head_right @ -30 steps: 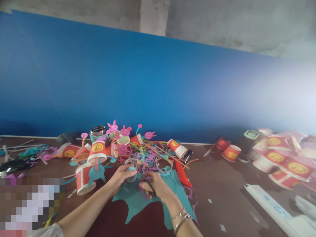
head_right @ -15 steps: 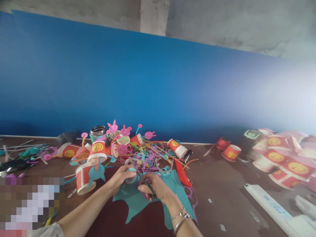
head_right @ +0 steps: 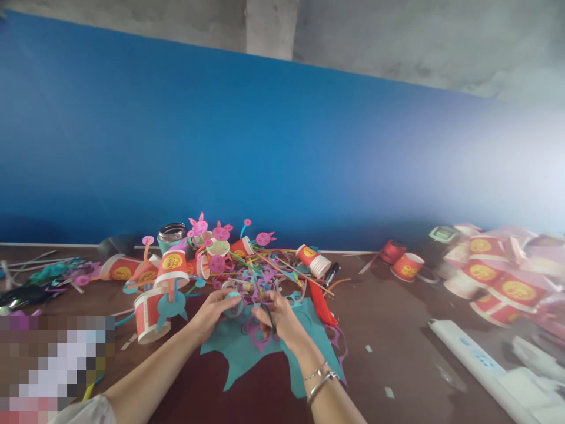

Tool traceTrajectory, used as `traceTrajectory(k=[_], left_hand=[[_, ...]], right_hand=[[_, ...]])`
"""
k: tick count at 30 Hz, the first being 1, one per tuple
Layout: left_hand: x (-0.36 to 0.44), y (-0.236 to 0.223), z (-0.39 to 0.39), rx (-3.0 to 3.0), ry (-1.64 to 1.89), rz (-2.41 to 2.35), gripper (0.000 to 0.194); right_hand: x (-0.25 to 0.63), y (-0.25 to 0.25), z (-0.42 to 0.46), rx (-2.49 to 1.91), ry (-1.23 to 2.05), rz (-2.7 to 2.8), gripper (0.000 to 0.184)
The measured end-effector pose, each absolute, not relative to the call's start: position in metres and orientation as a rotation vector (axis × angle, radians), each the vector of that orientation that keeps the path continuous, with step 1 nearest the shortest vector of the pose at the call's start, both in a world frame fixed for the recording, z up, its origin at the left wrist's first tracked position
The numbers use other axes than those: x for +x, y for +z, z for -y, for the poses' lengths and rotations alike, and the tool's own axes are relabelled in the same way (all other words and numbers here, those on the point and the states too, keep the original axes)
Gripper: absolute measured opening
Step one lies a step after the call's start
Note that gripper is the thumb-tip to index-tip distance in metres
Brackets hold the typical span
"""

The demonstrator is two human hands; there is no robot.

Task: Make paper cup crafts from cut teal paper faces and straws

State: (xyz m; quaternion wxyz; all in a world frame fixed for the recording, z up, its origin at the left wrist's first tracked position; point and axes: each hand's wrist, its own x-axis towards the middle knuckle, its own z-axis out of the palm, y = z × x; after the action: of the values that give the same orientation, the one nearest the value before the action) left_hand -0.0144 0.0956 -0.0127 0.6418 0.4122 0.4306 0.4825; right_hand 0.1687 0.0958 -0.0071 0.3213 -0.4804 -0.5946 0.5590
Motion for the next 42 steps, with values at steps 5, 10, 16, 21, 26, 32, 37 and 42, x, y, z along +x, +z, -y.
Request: traceTrajectory(k=[5,10,16,21,26,32,37,42], left_hand=[[-0.017,-0.005,-0.096,1.053,1.128,-1.113,0.021],[-0.028,-0.005,-0.082,1.552,0.804,-1.272,0.017],[-0.032,-0.008,-0.063,2.164,0.692,-1.512,0.027],[-0.016,-0.003,-0.068,2.545,0.506,-1.379,0.04],[-0.002,-0.001,-0.078,2.979,0.228,-1.112,0.023],[-0.005,0.005,-0.094,3.099,0.254,-1.031,0.011],[0.0,0.016,-0.113,2.68,0.737,-1.321,0.014],[0.013,0.006,-0.137,2.367,0.968,-1.561,0.029]], right_hand=[[0.178,-0.007,-0.106,-1.367,1.106,1.529,0.038],[0.183,-0.006,-0.105,-1.526,0.584,1.723,0.034],[0.179,-0.002,-0.1,-1.733,0.379,1.867,0.026],[0.178,-0.005,-0.1,-1.761,0.318,1.915,0.021],[0.181,-0.01,-0.103,-1.805,0.327,1.83,0.022],[0.184,-0.012,-0.108,-1.742,0.374,1.561,0.019],[0.187,-0.006,-0.108,-1.758,0.431,1.436,0.016],[0.188,-0.007,-0.11,-1.824,0.412,1.51,0.01]])
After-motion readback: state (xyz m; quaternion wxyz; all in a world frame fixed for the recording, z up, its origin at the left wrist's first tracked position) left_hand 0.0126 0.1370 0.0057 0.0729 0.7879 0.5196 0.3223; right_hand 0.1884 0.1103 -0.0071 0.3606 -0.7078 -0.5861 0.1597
